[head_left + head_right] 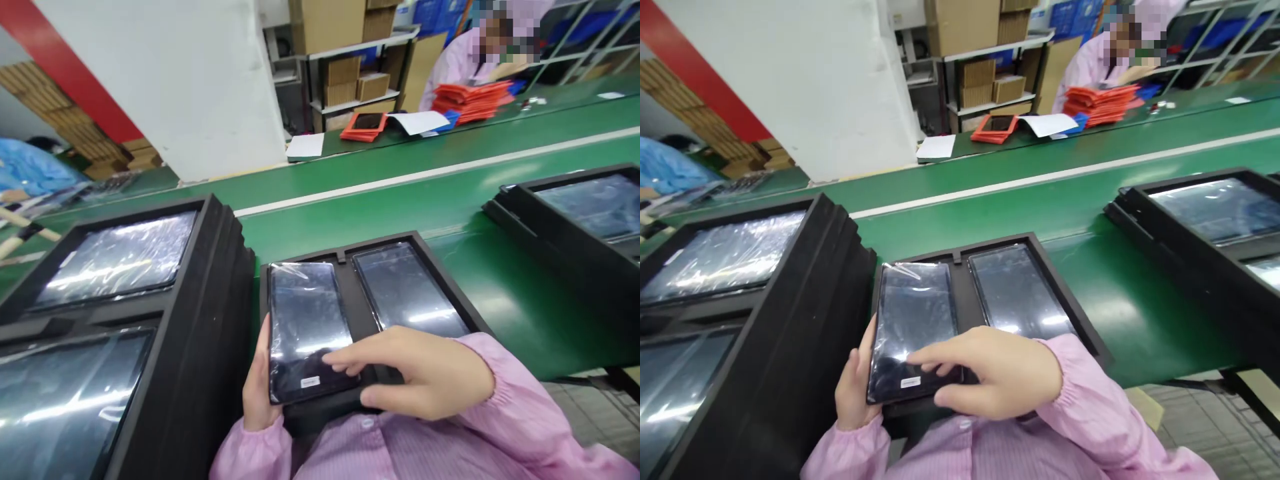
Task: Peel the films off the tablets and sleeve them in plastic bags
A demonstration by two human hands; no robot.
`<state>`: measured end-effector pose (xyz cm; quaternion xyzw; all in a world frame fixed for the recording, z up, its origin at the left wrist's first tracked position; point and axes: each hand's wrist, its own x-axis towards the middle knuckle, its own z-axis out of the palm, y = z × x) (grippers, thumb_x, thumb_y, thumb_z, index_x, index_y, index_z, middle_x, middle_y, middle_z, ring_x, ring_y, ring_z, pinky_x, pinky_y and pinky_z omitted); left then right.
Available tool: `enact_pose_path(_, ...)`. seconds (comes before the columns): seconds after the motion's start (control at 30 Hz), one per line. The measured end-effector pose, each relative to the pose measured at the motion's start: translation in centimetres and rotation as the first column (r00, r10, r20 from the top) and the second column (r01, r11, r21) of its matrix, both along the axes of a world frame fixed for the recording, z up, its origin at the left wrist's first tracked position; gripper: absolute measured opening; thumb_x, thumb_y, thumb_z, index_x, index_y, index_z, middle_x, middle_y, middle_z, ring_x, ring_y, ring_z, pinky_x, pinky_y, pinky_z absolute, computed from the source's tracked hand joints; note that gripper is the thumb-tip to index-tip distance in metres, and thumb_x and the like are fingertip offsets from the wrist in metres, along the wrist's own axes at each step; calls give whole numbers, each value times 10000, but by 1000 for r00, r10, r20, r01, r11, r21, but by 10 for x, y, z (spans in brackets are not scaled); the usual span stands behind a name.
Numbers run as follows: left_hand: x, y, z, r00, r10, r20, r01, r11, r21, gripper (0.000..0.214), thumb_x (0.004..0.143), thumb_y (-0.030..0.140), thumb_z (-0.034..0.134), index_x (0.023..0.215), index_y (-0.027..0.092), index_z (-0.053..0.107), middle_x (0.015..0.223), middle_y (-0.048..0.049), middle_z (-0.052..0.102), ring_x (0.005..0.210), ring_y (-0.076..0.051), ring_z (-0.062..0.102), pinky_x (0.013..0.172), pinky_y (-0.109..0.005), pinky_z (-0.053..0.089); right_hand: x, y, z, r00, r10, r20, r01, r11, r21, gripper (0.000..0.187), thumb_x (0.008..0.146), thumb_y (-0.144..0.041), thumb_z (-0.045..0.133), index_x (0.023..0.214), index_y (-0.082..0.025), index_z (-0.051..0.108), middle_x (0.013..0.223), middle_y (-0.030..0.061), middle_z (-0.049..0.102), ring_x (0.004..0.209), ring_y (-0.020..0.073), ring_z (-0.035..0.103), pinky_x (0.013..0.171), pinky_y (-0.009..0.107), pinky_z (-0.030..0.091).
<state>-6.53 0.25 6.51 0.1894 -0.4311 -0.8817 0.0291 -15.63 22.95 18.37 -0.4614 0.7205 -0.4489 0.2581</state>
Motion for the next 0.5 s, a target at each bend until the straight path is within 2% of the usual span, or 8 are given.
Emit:
enact_pose_path(0.07, -1, -5, 0, 979, 79, 188, -34, 973, -230, 824, 849, 535, 664, 1564, 293, 336, 1614, -61, 396, 1479, -334, 374, 1223, -471, 318, -4, 23, -14, 983, -180, 21, 180, 984, 14, 455, 923, -275, 582, 1369, -189, 614, 1063, 73, 784, 896, 188, 766, 807, 301, 614)
enact_pose_path(0.13, -3, -5, -4, 961, 112, 254, 26, 873, -486, 803, 868, 494, 669, 1563, 265, 339, 1637, -62, 352, 1512, -314, 314, 1251, -451, 260, -10, 54, -34, 874, -485, 23, 483, 873, 64, 445, 960, -342, 514, 1361, -177, 612, 850, 48, 777, 675, 168, 731, 651, 296, 602)
enact_pose_path(0.17, -5, -2, -7, 963, 112, 244, 57, 802, -595, 801, 889, 504, 643, 1573, 247, 317, 1652, -73, 318, 1530, -303, 271, 1266, -445, 216, -14, 72, -45, 761, -649, -9, 647, 758, 84, 446, 966, -384, 499, 1343, -180, 623, 763, 33, 751, 599, 167, 693, 599, 303, 583)
enact_pose_path(0.23, -6, 5, -12, 981, 101, 167, 60, 659, -750, 833, 920, 522, 592, 1602, 220, 220, 1674, -105, 250, 1548, -290, 220, 1275, -447, 167, -20, 106, -69, 418, -896, -147, 908, 418, 34, 452, 934, -442, 534, 1289, -190, 655, 817, 57, 744, 697, 206, 702, 695, 364, 586)
enact_pose_path(0.3, -3, 9, -17, 994, 108, 25, -37, 541, -840, 894, 928, 526, 573, 1617, 222, 91, 1684, -136, 199, 1552, -300, 205, 1269, -480, 180, -25, 135, -92, 166, -960, -226, 986, 167, 14, 484, 841, -469, 639, 1232, -187, 680, 1066, 118, 741, 925, 283, 706, 866, 452, 561)
enact_pose_path(0.37, 4, 6, -19, 985, 153, -82, -134, 371, -919, 932, 915, 527, 586, 1615, 203, 62, 1682, -166, 178, 1557, -332, 171, 1266, -511, 174, -28, 156, -110, 175, -969, -172, 978, 151, 146, 482, 717, -483, 761, 1095, -186, 727, 1110, 139, 737, 997, 340, 688, 898, 476, 548)
enact_pose_path(0.43, 12, -5, -19, 977, 213, -8, -43, 160, -986, 937, 883, 552, 615, 1601, 151, 165, 1653, -207, 238, 1549, -395, 154, 1263, -550, 153, -30, 165, -122, 262, -964, -53, 934, 240, 264, 390, 646, -481, 825, 913, -207, 753, 970, 113, 768, 901, 342, 707, 828, 448, 567)
enact_pose_path(0.5, 18, -21, -17, 951, 228, 206, 183, 119, -976, 909, 856, 592, 626, 1562, 133, 286, 1560, -227, 411, 1496, -458, 274, 1228, -598, 243, -30, 166, -127, 299, -954, 24, 911, 293, 291, 294, 670, -471, 815, 805, -220, 745, 857, 85, 770, 807, 321, 711, 783, 423, 565)
